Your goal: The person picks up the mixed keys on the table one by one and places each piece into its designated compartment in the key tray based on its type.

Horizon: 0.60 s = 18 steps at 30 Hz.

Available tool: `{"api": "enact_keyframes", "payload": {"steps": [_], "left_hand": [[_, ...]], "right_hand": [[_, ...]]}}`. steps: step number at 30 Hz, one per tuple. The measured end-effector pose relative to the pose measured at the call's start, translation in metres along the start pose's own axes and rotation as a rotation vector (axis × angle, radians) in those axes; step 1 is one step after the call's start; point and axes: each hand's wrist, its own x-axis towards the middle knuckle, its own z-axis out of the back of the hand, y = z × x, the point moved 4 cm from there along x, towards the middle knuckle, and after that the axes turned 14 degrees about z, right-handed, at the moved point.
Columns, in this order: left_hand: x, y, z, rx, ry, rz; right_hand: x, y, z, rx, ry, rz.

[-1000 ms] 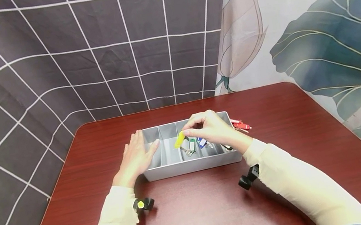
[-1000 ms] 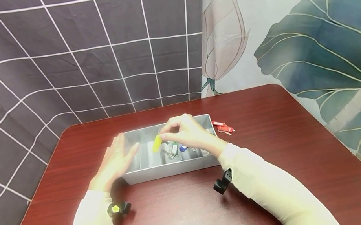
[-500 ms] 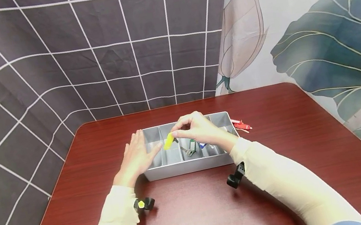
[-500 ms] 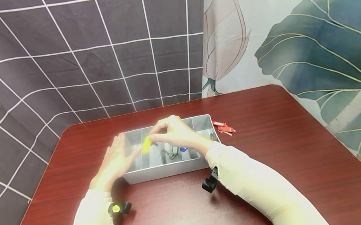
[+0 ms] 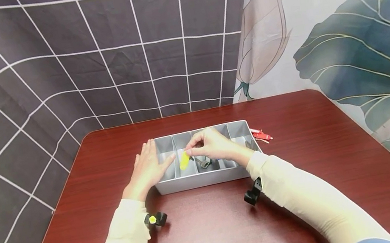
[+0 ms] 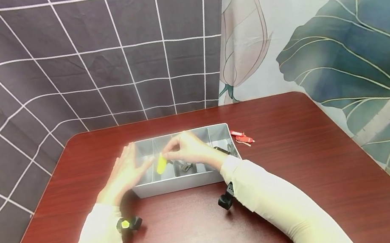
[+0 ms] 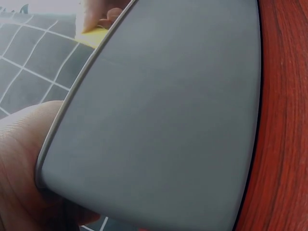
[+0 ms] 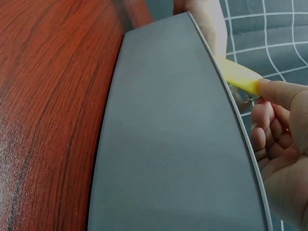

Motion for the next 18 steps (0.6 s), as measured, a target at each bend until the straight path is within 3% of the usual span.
{"api": "enact_keyframes", "payload": {"steps": [9, 18], "left_hand": [[0.0004, 0.001, -0.0002, -0.007, 0.011, 0.001], [-0.0016, -0.0019, 0.0019, 0.009, -0.009, -0.009]], "right_hand": [[-0.0008, -0.0011, -0.0048, -0.117, 0.086, -0.063], [0.0006, -0.0003, -0.0101, -0.213, 0.138, -0.009]]}}
